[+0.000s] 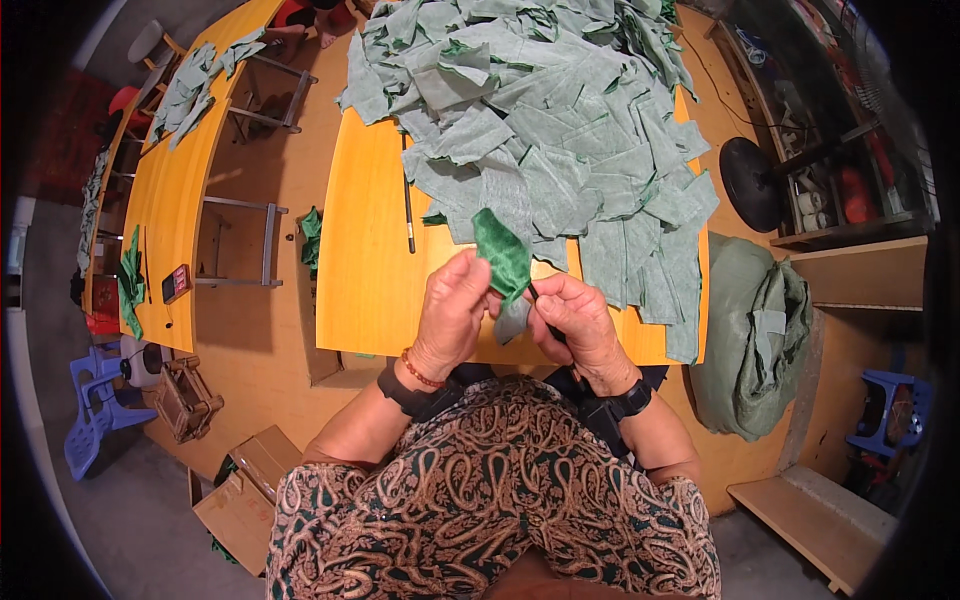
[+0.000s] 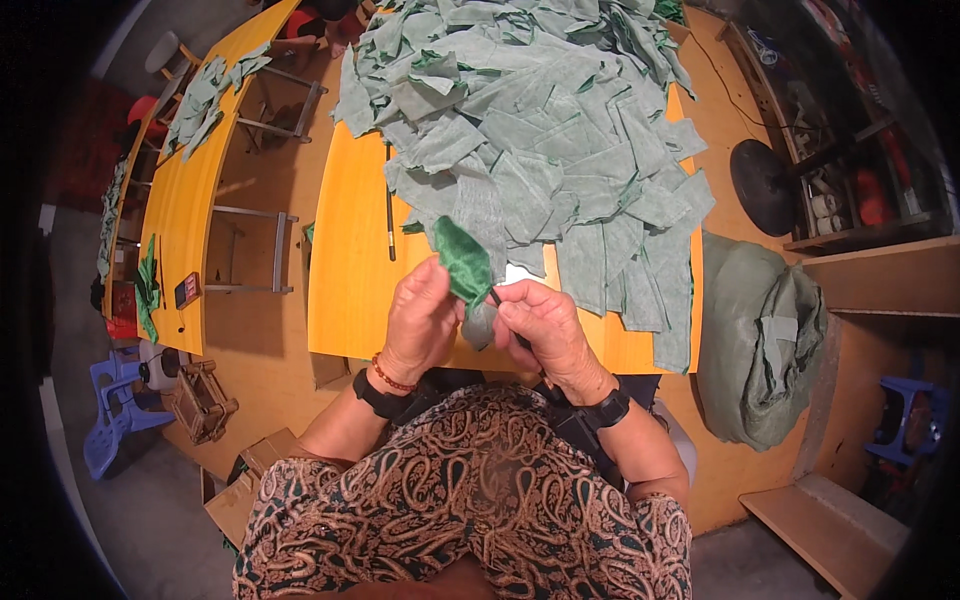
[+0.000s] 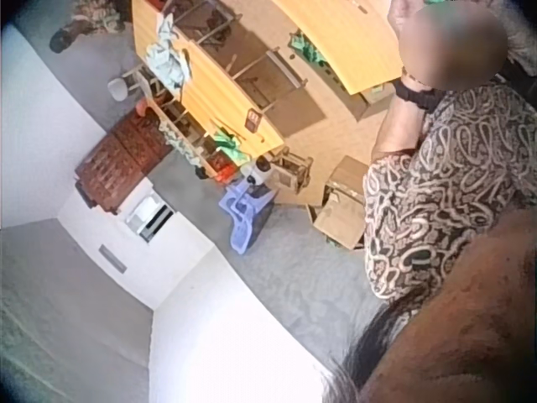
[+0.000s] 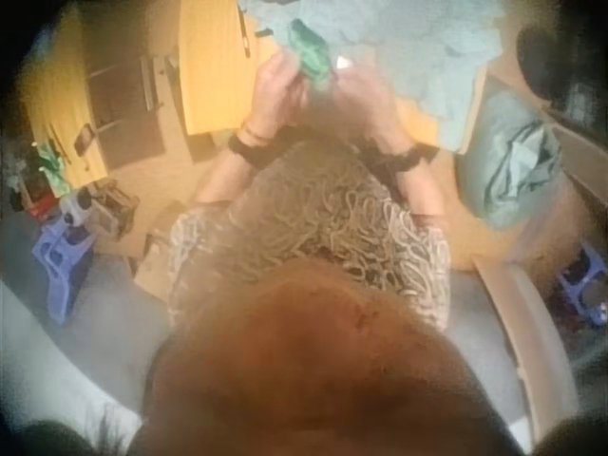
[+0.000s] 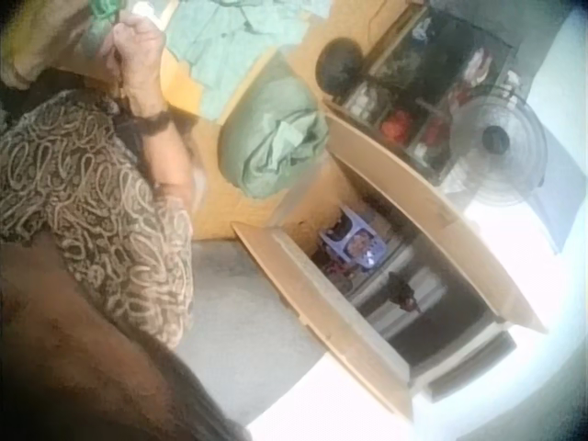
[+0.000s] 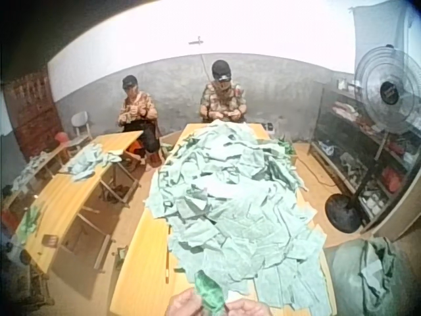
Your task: The person sits at a table and uses scissors to cut small pieces of green fabric. They repeatedly pick up fabric pieces, fold them, and trim the edges, placing the cut pieces into a pile on the table.
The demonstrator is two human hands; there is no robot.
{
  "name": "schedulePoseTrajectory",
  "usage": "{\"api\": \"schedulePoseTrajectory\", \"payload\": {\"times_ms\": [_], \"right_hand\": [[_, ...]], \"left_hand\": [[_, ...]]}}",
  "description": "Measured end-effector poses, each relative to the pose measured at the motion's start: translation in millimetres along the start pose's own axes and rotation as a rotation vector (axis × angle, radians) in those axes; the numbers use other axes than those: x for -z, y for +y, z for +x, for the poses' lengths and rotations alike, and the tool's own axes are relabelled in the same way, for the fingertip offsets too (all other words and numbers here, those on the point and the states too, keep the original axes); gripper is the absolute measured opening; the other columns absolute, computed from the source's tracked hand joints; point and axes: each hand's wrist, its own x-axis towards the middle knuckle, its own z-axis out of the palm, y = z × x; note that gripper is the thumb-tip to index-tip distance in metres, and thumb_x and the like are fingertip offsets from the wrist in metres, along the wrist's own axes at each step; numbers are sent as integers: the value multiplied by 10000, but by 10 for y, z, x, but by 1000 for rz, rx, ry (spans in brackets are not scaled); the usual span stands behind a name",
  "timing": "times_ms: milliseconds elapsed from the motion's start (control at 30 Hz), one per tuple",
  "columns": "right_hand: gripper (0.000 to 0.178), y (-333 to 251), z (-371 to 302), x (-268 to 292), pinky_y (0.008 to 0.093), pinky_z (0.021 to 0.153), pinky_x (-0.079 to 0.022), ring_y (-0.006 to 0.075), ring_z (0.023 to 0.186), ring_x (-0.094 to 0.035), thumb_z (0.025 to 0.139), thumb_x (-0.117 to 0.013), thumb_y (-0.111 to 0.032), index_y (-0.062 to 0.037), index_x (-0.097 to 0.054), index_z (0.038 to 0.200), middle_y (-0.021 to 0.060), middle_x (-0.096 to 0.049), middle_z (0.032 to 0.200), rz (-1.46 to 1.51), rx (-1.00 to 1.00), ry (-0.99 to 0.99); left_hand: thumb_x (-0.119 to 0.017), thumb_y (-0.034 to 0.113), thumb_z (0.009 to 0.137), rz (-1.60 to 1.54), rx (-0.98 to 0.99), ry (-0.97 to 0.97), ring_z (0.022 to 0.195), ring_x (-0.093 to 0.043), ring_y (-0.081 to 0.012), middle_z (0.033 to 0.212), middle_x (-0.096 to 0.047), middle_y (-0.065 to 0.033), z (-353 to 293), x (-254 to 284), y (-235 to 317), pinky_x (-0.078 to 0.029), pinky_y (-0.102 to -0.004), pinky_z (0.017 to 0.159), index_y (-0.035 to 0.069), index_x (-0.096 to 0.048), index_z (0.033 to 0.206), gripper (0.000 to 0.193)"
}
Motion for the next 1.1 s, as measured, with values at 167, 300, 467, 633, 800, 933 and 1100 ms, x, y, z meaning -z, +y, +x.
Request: {"api": "schedulePoseTrajectory", "payload": {"times_ms": [167,300,467,633,800,933,1100], "right_hand": [[207,-61,-80,50,181,369,-293,34,413,-408,981,-559,-162,-27,-625,1124,53,-623,704,-40,-47,-60],[216,-56,-151,94,176,365,-278,28,408,-387,977,-580,-177,-30,-625,1128,45,-604,673,-109,-51,-48],[215,21,-115,27,175,365,-275,30,408,-382,981,-578,-175,-29,-623,1133,39,-595,669,-31,17,74],[210,33,-165,-4,178,374,-293,29,418,-384,988,-559,-151,-29,-627,1146,30,-588,671,21,67,13],[219,8,-216,47,177,375,-288,29,416,-370,986,-572,-164,-29,-624,1151,33,-577,661,-4,0,-27],[218,-9,-191,40,178,373,-284,30,410,-368,986,-579,-177,-29,-622,1142,34,-584,663,4,56,2],[247,125,-168,10,188,352,-256,43,396,-363,966,-626,-233,-23,-614,1096,55,-584,648,17,144,87]], "left_hand": [[-622,245,976,-232,8,18,602,-493,-49,816,-605,9,135,-58,79,-380,-190,504,84,-555,969,175],[-622,191,974,-201,-75,-46,568,-454,-35,814,-596,5,154,30,19,-372,-182,494,93,-539,928,136],[-618,154,972,-79,101,-64,571,-439,-25,811,-592,3,28,-63,36,-355,-169,490,86,-547,979,98],[-624,159,969,-176,26,-82,593,-444,-23,837,-605,5,68,-21,104,-343,-167,494,86,-547,1007,112],[-623,171,970,-218,-10,-84,600,-448,-24,849,-615,11,101,-24,85,-345,-167,510,93,-548,1016,117],[-619,178,969,-139,-26,-122,632,-498,-30,890,-636,-1,39,-83,-3,-358,-173,529,86,-557,1068,148],[-614,160,964,-86,-16,-143,780,-639,-95,951,-667,-41,-70,-173,21,-491,-211,627,48,-541,1166,242]]}}
